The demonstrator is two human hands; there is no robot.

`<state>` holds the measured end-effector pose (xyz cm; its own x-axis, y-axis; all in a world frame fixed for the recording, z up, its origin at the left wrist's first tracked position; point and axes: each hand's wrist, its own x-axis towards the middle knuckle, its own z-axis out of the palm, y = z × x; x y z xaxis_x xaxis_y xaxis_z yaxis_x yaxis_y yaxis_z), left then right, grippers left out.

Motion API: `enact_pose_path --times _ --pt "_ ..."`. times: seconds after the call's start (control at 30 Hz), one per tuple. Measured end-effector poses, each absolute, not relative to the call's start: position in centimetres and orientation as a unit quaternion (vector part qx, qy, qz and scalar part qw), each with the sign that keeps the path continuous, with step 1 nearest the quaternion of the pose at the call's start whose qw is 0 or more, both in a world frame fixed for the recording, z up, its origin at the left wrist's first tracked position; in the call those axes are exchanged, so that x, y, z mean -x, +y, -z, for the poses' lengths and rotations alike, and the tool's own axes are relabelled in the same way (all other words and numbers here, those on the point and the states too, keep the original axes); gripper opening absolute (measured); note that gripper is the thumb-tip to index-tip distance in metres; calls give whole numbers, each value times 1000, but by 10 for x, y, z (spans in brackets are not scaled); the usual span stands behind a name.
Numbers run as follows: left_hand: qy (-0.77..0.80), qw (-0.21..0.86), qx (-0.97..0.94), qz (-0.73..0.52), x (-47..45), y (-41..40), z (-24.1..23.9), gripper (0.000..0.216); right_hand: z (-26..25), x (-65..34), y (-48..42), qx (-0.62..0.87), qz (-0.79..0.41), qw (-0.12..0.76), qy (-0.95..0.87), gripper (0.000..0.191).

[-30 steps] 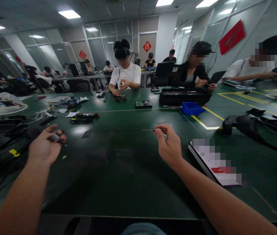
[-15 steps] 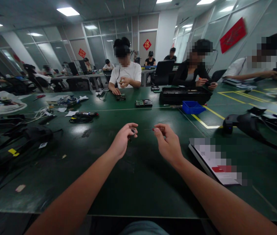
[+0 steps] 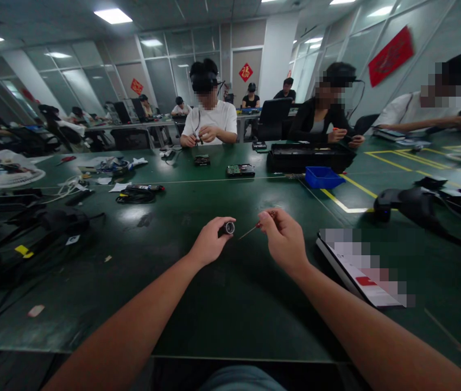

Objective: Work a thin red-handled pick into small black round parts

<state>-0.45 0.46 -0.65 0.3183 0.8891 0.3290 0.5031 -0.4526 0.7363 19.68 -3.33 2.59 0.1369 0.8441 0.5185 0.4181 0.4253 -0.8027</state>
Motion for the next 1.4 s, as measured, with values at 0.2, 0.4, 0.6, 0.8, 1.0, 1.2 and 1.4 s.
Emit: enact_pose_path --times 0.2,0.4,0.6,0.8,1.0,1.2,1.4 --pt "460 262 -758 -380 4 5 7 36 -24 -197 -31 467 -246 612 -589 25" --pt "453 276 -760 -375 3 3 7 38 -22 -196 -30 476 -234 588 -611 24" --pt "454 283 -753 -383 3 3 6 38 -19 -196 -29 479 -234 571 -624 23" --pt "451 285 -751 -388 4 5 7 40 -17 -196 -27 498 -228 574 -609 25" --pt "448 281 -756 -385 4 5 7 39 -26 -196 -32 520 -179 546 -632 29" --pt "437 262 -776 -373 7 5 8 39 -33 -197 -35 558 -88 504 -653 45" --pt "435 258 -776 -377 7 6 6 38 -32 -200 -35 483 -114 477 -725 21"
